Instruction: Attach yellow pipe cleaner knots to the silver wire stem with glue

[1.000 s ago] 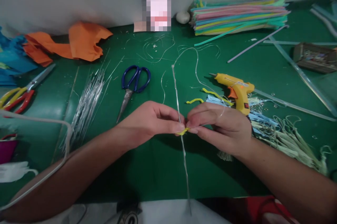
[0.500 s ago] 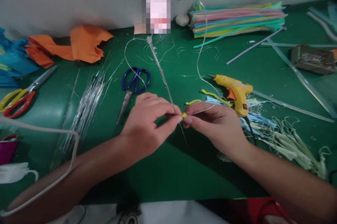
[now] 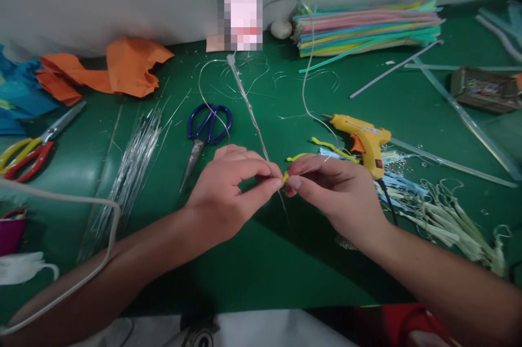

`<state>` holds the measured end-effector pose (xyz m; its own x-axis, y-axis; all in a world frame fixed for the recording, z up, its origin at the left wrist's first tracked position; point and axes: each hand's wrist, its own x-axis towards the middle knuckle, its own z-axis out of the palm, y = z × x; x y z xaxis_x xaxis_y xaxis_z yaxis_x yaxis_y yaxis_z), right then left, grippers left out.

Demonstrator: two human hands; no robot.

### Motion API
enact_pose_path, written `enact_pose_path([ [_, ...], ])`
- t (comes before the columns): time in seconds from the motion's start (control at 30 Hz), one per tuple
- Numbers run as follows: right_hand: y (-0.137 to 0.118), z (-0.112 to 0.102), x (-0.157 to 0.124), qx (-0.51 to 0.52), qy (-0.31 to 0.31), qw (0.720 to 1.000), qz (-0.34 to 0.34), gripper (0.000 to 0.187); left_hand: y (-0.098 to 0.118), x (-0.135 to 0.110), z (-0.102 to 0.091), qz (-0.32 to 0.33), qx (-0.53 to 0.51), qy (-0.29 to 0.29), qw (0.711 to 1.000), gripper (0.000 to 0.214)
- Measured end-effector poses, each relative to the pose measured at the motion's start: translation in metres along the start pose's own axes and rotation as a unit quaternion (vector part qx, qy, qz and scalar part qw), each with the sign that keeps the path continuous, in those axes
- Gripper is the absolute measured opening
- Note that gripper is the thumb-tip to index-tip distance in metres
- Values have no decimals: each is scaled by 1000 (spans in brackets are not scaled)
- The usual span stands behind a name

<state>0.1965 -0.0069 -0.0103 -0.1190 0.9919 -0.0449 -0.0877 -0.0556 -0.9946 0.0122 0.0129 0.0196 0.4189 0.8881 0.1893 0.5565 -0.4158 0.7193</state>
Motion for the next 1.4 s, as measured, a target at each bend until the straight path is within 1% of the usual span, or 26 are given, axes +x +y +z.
enact_pose_path([
  [0.13, -3, 1, 1, 6, -3, 1000, 1, 8, 0, -1, 1, -26, -43, -9, 999, 12],
  [0.27, -2, 1, 1, 5, -18, 1000, -13, 6, 1, 0, 0, -80, -103, -21, 991, 12],
  [0.37, 0, -2, 1, -13, -33, 998, -52, 4, 2, 2, -1, -128, -165, -42, 977, 12],
  [0.47, 1, -5, 1, -43, -57, 993, -91, 8, 3, 4, -2, -167, -233, -77, 955, 11],
  [0.5, 0, -5, 1, -47, -62, 992, -98, 9, 3, 4, -3, -173, -245, -84, 950, 10],
  [0.57, -1, -5, 2, -38, -69, 993, -93, 7, 3, 4, -3, -173, -247, -83, 950, 9],
  [0.63, -2, -3, 2, -18, -71, 994, -78, 5, 3, 3, -2, -159, -226, -69, 959, 10],
  [0.73, -5, 1, 3, -10, -57, 997, -49, 19, 3, 0, 0, -125, -169, -45, 977, 10],
  [0.8, -7, 2, 4, -15, -41, 999, -8, 26, 2, -2, 3, -100, -129, -25, 986, 9],
  [0.87, -8, 2, 5, -17, -35, 998, 44, 28, 1, -3, 6, -75, -100, -5, 992, 8],
  [0.93, -8, -1, 6, -18, -44, 995, 88, 27, -1, -4, 8, -53, -80, 5, 995, 7],
  [1.03, -7, -6, 8, -15, -79, 987, 142, 26, -2, -4, 9, -31, -60, 4, 998, 9],
  [1.13, -6, -9, 10, 31, -110, 974, 193, 28, -2, -4, 9, -20, -42, 6, 999, 9],
  [1.27, -6, -6, 12, 103, -111, 961, 233, 25, 0, -4, 8, -23, -21, -6, 999, 9],
  [1.4, -8, -3, 11, 117, -108, 957, 244, 21, 0, -4, 7, -16, -10, -8, 1000, 10],
])
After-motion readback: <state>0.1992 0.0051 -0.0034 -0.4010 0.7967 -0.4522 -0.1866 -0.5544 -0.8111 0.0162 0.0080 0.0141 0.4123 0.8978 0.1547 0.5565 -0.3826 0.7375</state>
